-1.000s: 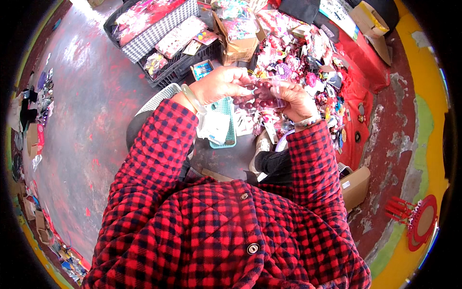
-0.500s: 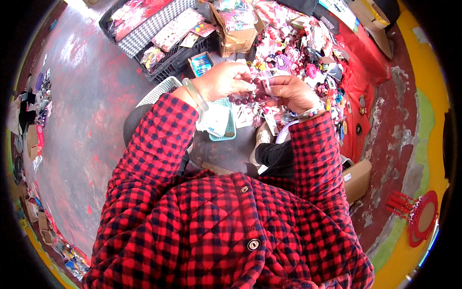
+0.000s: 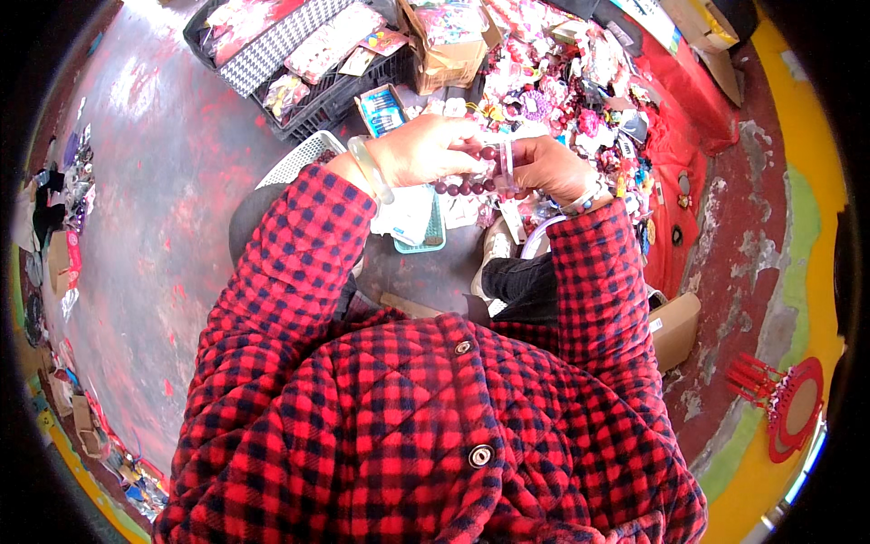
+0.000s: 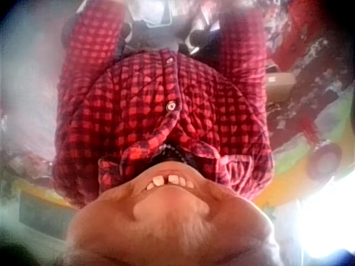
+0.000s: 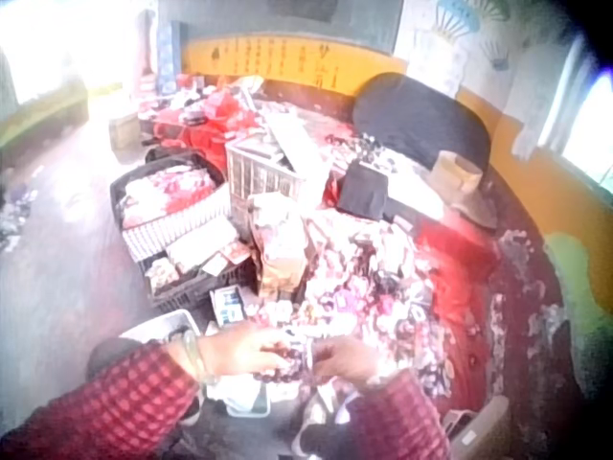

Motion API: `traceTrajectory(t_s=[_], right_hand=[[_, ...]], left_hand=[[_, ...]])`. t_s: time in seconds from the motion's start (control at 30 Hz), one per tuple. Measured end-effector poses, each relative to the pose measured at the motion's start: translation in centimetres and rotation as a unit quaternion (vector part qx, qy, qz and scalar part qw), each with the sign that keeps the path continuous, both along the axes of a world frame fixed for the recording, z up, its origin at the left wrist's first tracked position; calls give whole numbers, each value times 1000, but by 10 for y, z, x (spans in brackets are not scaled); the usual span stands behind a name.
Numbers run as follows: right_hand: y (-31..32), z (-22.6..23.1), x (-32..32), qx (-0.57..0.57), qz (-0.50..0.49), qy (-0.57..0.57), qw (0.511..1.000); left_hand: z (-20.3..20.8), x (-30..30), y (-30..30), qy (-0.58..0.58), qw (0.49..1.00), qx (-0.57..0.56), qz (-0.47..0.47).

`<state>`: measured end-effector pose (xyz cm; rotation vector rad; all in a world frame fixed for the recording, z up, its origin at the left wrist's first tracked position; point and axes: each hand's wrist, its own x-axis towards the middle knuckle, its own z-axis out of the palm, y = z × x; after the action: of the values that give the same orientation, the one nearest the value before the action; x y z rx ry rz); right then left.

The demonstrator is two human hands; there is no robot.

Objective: The person picks up a beaded bracelet and places it inside a small plastic bag, then seals the bag by hand.

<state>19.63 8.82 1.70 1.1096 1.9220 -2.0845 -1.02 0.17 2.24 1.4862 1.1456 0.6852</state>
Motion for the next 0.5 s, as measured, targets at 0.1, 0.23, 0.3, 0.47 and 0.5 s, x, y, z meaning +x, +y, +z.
traceTrajectory(t_s=[0.1, 0.23, 0.3, 0.47, 0.5], right_hand=[[-10, 3, -13, 114, 38, -58, 991], [-16, 1, -18, 130, 47, -13, 990], [-10, -1, -13, 41, -19, 4, 999], [-7, 10, -3, -82, -120, 91, 985], [-7, 7, -1, -104, -135, 123, 978]], left_hand=[[2, 2, -2, -12, 999, -32, -8], [-13, -2, 2, 2, 1000, 10, -23], [-14, -3, 4, -118, 992, -31, 3], [-4, -8, 7, -158, 986, -57, 20], [-4, -9, 6, -162, 985, -57, 15]])
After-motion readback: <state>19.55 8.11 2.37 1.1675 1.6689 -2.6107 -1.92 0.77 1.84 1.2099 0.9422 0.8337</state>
